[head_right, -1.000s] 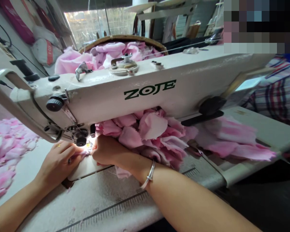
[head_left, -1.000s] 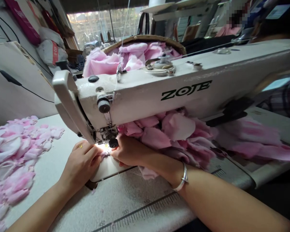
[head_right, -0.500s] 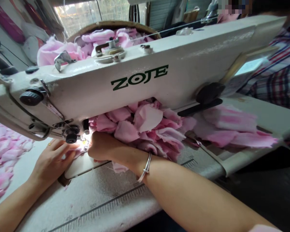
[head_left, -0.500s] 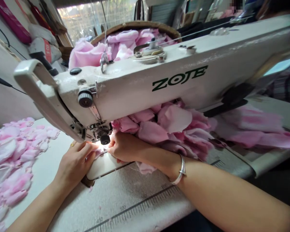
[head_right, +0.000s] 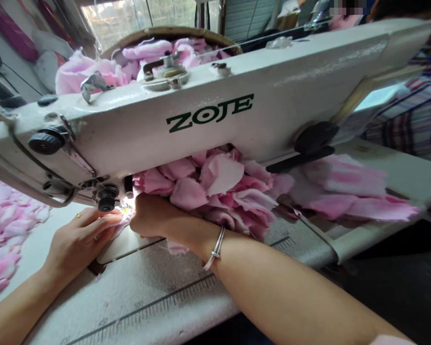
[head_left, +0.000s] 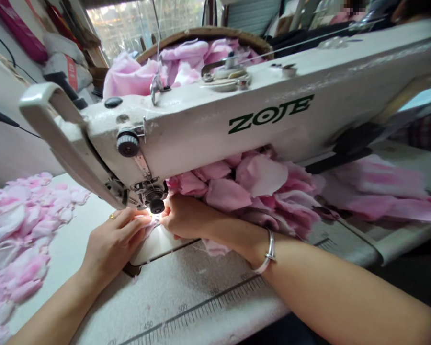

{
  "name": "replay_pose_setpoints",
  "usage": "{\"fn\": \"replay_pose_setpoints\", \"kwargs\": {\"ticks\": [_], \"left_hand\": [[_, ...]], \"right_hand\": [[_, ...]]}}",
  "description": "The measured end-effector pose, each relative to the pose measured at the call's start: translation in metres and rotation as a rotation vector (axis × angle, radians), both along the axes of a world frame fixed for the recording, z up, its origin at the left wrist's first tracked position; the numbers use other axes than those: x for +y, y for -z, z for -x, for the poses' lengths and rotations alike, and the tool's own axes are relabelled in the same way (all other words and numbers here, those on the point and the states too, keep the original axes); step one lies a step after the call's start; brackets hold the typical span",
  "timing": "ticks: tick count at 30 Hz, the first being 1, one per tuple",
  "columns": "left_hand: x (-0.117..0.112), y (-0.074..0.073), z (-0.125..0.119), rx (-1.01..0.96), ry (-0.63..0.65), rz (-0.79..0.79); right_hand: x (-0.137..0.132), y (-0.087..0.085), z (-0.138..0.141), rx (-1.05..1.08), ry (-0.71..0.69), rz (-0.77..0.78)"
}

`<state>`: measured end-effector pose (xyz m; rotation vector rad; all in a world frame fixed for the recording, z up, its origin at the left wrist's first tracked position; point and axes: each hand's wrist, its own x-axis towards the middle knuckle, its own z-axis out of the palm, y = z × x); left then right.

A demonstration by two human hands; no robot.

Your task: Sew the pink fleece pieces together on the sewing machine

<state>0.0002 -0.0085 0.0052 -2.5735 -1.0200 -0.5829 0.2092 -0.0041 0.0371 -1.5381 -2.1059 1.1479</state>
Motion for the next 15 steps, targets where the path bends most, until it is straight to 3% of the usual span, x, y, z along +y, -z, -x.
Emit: {"fn": "replay_pose_setpoints", "kwargs": {"ticks": [15], "left_hand": [[-0.0083, -0.001, 0.0, 0.085, 0.043, 0.056]], "right_hand": [[0.0003, 0.0055, -0.0088, 0.065, 0.034, 0.138]]}}
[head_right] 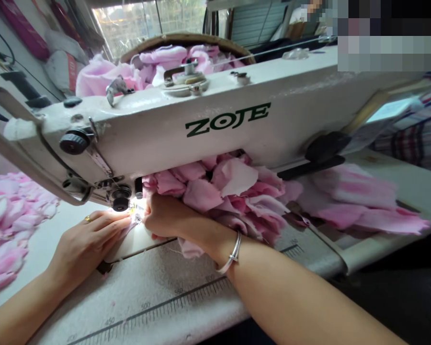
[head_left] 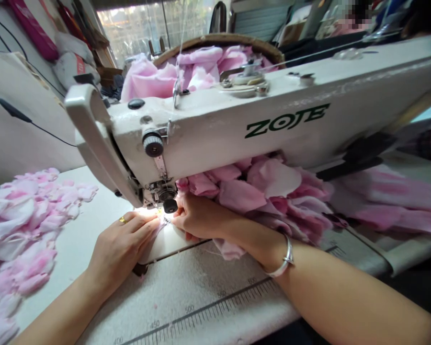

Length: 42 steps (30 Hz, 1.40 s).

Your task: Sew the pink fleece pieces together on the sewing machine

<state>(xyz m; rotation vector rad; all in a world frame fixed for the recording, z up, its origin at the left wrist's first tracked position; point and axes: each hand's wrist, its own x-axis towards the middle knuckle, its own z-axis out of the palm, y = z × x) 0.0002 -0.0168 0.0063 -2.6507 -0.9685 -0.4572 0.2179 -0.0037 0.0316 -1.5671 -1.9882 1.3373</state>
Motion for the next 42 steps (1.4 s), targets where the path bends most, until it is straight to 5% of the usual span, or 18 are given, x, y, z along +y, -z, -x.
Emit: {"fn": "replay_pose_setpoints", "kwargs": {"ticks": [16, 31, 42], "left_hand": [[0.0, 0.003, 0.0, -0.009, 0.019, 0.043], [-0.002, 0.001, -0.003, 0.025, 0.004, 0.043], [0.004, 0.003, -0.005, -0.083, -0.047, 0.086]], "right_hand": [[-0.001, 0.0, 0.007, -0.054, 0.102, 0.039], [0.0, -0.005, 0.009, -0.149, 0.023, -0.028], [-0.012, -0.011, 0.003, -0.466, -0.119, -0.453]]}}
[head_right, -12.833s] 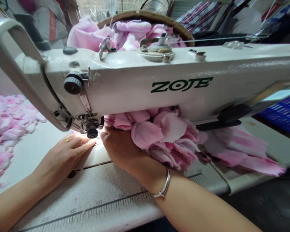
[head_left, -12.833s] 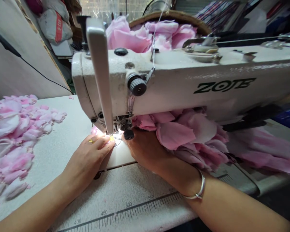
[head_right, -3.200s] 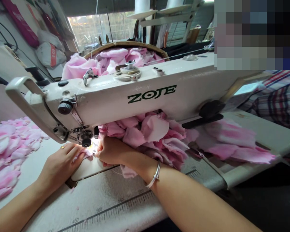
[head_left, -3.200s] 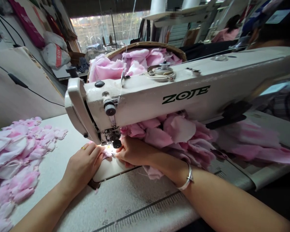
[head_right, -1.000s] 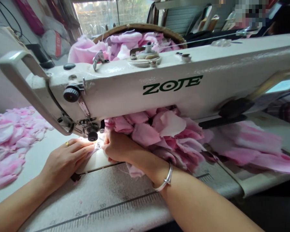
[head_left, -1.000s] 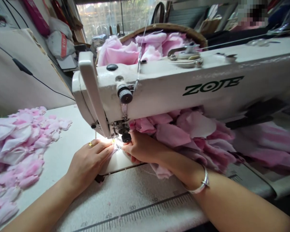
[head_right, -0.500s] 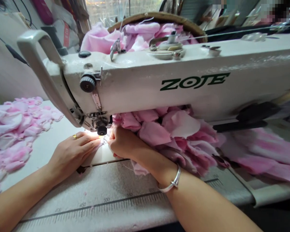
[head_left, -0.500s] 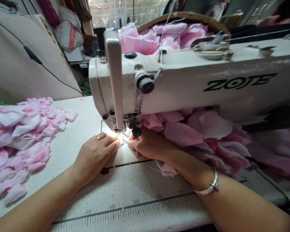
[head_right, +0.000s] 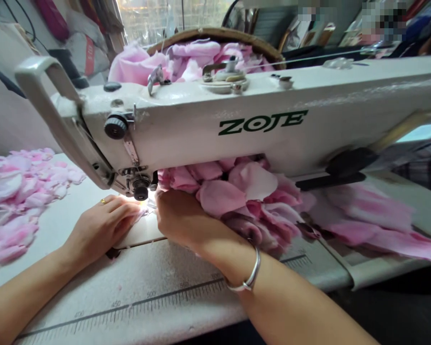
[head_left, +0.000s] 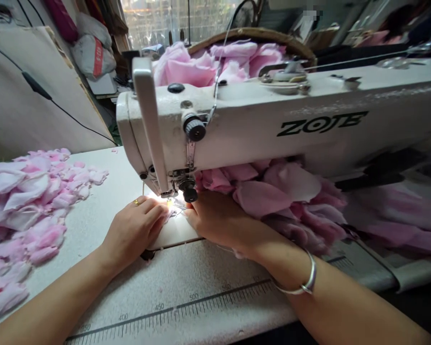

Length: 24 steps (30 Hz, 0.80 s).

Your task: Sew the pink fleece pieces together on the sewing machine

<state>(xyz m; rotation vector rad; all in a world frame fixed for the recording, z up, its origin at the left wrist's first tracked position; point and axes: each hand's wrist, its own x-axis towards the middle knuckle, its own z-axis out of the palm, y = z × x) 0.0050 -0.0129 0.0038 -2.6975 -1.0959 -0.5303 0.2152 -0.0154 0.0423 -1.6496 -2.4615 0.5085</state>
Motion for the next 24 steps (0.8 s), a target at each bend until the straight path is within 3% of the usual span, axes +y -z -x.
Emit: {"fn": "replay_pose_setpoints", "kwargs": {"ticks": [8, 17, 24], "left_hand": [[0.003, 0.001, -0.001, -0.072, -0.06, 0.005], [0.004, -0.001, -0.003, -0.072, 0.019, -0.062], [0.002, -0.001, -0.002, -0.02, 0.086, -0.029]], "right_hand": [[-0.011, 0.003, -0.014, -0.064, -0.117, -0.21], [-0.011, 0.002, -0.007, -0.195, -0.103, -0.293], [-0.006, 0.016, -0.005, -0.23, -0.207, -0.452]]}}
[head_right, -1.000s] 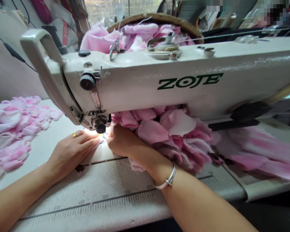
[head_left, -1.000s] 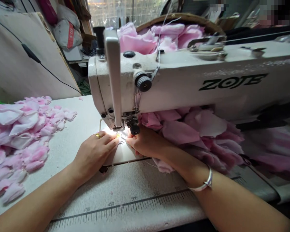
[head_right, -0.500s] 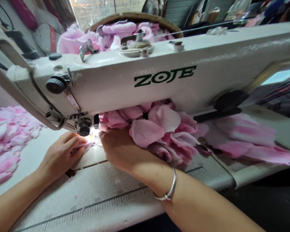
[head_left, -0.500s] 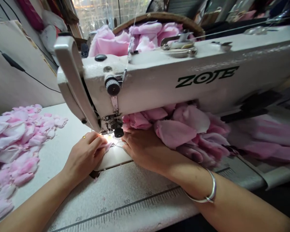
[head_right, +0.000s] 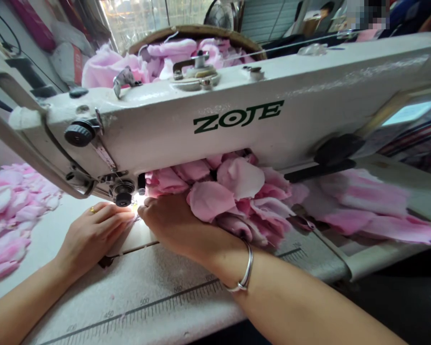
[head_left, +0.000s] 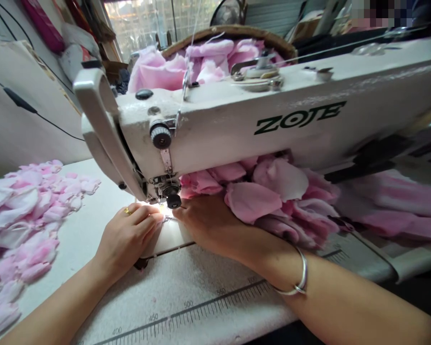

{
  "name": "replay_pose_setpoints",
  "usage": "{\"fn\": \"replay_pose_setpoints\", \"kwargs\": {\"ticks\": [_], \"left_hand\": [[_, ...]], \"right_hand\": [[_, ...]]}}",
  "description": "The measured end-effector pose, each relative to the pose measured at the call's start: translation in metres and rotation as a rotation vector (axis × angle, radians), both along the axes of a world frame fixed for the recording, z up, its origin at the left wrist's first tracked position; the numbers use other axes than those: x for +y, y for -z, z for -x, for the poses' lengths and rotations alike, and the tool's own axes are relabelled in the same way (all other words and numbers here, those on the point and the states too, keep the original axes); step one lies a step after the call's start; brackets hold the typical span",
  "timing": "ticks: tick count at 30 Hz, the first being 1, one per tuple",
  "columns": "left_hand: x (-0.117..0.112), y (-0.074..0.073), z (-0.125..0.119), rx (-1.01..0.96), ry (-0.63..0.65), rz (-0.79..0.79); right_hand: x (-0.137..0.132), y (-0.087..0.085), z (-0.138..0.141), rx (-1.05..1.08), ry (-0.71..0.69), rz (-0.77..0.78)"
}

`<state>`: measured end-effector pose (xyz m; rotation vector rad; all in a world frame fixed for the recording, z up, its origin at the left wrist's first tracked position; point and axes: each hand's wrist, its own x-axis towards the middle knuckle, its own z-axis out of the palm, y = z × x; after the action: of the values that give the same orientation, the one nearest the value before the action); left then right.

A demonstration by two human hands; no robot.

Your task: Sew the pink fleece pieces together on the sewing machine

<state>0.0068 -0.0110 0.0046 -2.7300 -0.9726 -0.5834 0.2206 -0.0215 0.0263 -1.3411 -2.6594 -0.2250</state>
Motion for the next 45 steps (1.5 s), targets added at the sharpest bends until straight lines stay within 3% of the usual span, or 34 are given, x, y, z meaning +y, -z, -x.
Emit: {"fn": "replay_pose_setpoints", "kwargs": {"ticks": [8, 15, 26, 29, 32, 37, 45], "left_hand": [[-0.015, -0.006, 0.0, 0.08, -0.042, 0.115], [-0.017, -0.002, -0.007, 0.105, -0.114, 0.178], [-0.004, -0.001, -0.01, -0.025, -0.149, 0.061], [-0.001, -0.002, -0.007, 0.001, -0.22, -0.043], [0.004, -0.002, -0.002, -0.011, -0.23, -0.043], [0.008, -0.004, 0.003, -0.058, -0.181, 0.01], [0.005, -0.006, 0.002, -0.027, -0.141, -0.084]], "right_hand": [[0.003, 0.004, -0.003, -0.007, -0.06, -0.045], [0.006, 0.0, 0.0, -0.02, 0.001, -0.12], [0.007, -0.001, 0.001, -0.066, 0.064, -0.112], [0.003, 0.002, -0.004, -0.054, 0.037, -0.147], [0.0, 0.004, -0.006, -0.026, -0.014, -0.176], [0.001, 0.0, 0.0, -0.033, -0.074, -0.1], [-0.001, -0.006, 0.009, -0.014, -0.128, 0.053]]}}
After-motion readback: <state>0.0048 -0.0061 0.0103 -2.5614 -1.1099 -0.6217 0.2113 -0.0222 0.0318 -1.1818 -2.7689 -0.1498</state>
